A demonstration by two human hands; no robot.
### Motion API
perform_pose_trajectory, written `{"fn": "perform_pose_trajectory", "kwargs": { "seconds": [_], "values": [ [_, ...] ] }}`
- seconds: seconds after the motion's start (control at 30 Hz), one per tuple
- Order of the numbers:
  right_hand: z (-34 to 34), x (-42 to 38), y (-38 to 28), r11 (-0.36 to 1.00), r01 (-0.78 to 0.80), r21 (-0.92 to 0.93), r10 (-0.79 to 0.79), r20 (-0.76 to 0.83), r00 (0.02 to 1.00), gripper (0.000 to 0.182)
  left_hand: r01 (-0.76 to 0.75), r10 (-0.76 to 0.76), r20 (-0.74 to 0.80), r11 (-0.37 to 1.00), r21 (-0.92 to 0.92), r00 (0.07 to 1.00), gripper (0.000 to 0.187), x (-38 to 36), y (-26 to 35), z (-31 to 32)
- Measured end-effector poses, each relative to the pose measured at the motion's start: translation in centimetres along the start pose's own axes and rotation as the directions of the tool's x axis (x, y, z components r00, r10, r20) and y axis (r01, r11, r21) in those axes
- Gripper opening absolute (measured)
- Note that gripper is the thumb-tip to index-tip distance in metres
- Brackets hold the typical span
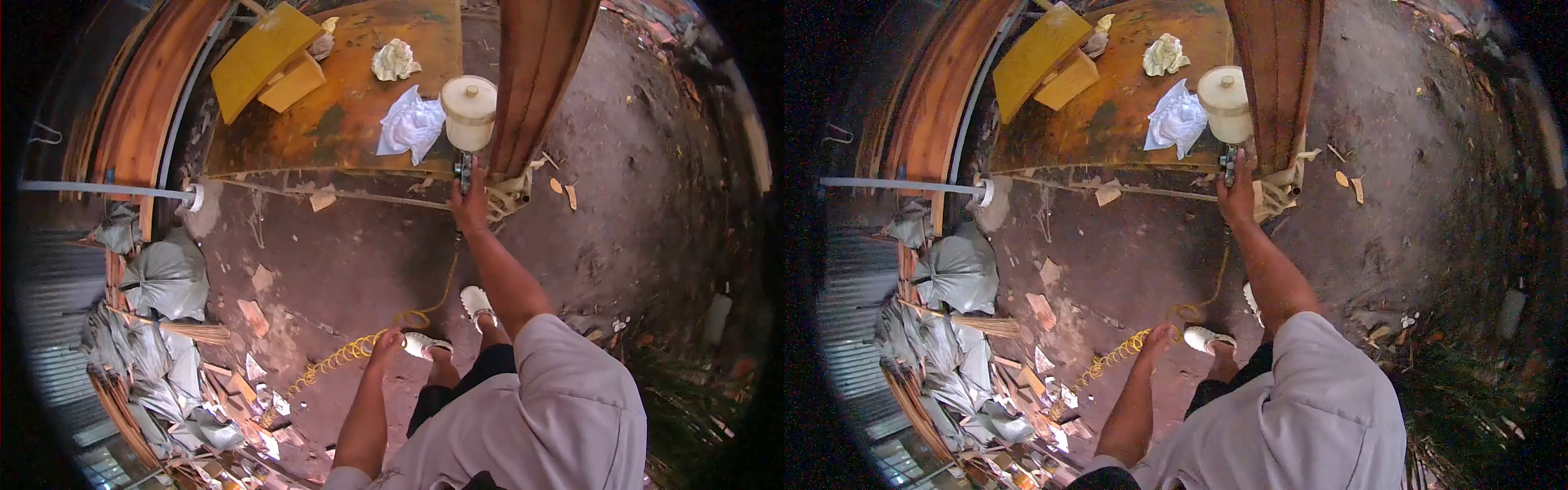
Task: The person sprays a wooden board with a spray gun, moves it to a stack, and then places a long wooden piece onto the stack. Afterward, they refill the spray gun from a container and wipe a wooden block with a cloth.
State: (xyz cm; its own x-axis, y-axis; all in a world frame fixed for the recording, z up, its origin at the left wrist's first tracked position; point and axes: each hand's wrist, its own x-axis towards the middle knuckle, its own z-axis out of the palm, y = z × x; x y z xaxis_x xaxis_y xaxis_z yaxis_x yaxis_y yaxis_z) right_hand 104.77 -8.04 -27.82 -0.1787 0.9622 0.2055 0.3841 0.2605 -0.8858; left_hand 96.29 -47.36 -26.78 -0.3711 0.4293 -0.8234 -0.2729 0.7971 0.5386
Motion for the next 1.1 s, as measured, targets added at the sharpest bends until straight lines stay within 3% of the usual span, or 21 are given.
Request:
{"fn": "perform_pose_trajectory", "kwargs": {
  "seconds": [0.17, 0.23, 0.3, 0.33, 0.4, 0.43, 0.47, 0.53, 0.57, 0.63, 0.67, 0.73, 0.83, 0.97, 1.1],
  "values": [
    [0.4, 0.1, 0.3, 1.0, 0.006, -0.009, -0.006, -0.024, 1.0, 0.069, -0.03, 0.023, 0.075, 0.995, 0.092, 0.997, 0.052, 1.7, -0.4, -1.4],
    [0.6, 0.0, 1.1, 0.99, 0.134, -0.04, -0.137, -0.081, 0.987, 0.068, -0.021, 0.041, -0.022, 0.822, 0.569, 0.999, 0.057, 7.9, -2.8, -2.8],
    [0.4, 0.1, 1.2, 0.99, 0.138, -0.03, -0.14, -0.072, 0.988, 0.067, -0.189, 0.2, 0.052, 0.763, 0.618, 0.978, 0.063, 1.9, 14.2, 0.2],
    [0.4, 0.0, 1.1, 0.989, 0.146, -0.011, -0.146, -0.066, 0.987, 0.066, -0.508, 0.559, 0.079, 0.674, 0.536, 0.825, 0.068, 5.7, 15.3, -0.3],
    [0.4, -0.2, 1.3, 0.982, 0.181, -0.046, -0.184, -0.081, 0.98, 0.065, -0.789, 0.8, 0.067, 0.569, 0.23, 0.597, 0.075, 7.4, 24.8, 1.1],
    [0.3, 0.0, 1.4, 0.972, 0.222, -0.075, -0.228, -0.081, 0.97, 0.065, -0.844, 0.877, 0.104, 0.411, 0.345, 0.47, 0.08, 4.7, 31.7, 2.9],
    [0.0, 0.2, 1.5, 0.971, 0.237, 0.027, -0.235, -0.059, 0.97, 0.065, -0.885, 0.919, 0.165, 0.279, 0.374, 0.359, 0.083, 2.9, 36.9, 4.5],
    [-0.2, -0.1, 1.3, 0.972, 0.234, 0.006, -0.233, -0.056, 0.971, 0.065, -0.906, 0.941, 0.255, 0.104, 0.41, 0.223, 0.091, 2.8, 43.8, 7.2],
    [-0.3, -0.2, 1.2, 0.975, 0.22, -0.009, -0.22, -0.048, 0.974, 0.065, -0.908, 0.943, 0.257, 0.091, 0.41, 0.211, 0.091, 2.2, 45.9, 8.5],
    [-0.8, -0.1, 1.1, 0.967, 0.253, 0.02, -0.252, -0.056, 0.966, 0.066, -0.779, 0.934, 0.33, -0.102, 0.619, 0.139, 0.091, 1.4, 48.7, 11.0],
    [-0.9, -0.3, 1.1, 0.963, 0.269, -0.003, -0.268, -0.047, 0.962, 0.067, -0.78, 0.933, 0.334, -0.108, 0.616, 0.135, 0.091, 1.4, 49.4, 11.8],
    [-1.0, -0.5, 1.4, 0.96, 0.279, -0.028, -0.28, -0.039, 0.959, 0.067, -0.799, 0.802, 0.506, -0.06, 0.598, 0.318, 0.106, 1.9, 49.9, 13.3],
    [-1.0, -0.4, 1.8, 0.953, 0.303, -0.001, -0.303, -0.03, 0.952, 0.069, -0.687, 0.79, 0.512, -0.165, 0.707, 0.337, 0.107, 2.6, 49.0, 14.1],
    [-1.1, -0.4, 2.0, 0.929, 0.367, -0.04, -0.368, -0.016, 0.93, 0.07, -0.646, 0.856, 0.473, -0.241, 0.725, 0.211, 0.11, 2.7, 47.4, 13.7],
    [-1.7, -0.9, 1.9, 0.933, 0.36, -0.013, -0.359, 0.056, 0.932, 0.071, -0.652, 0.869, 0.473, -0.276, 0.706, 0.144, 0.111, -0.2, 44.7, 13.5]
  ]
}}
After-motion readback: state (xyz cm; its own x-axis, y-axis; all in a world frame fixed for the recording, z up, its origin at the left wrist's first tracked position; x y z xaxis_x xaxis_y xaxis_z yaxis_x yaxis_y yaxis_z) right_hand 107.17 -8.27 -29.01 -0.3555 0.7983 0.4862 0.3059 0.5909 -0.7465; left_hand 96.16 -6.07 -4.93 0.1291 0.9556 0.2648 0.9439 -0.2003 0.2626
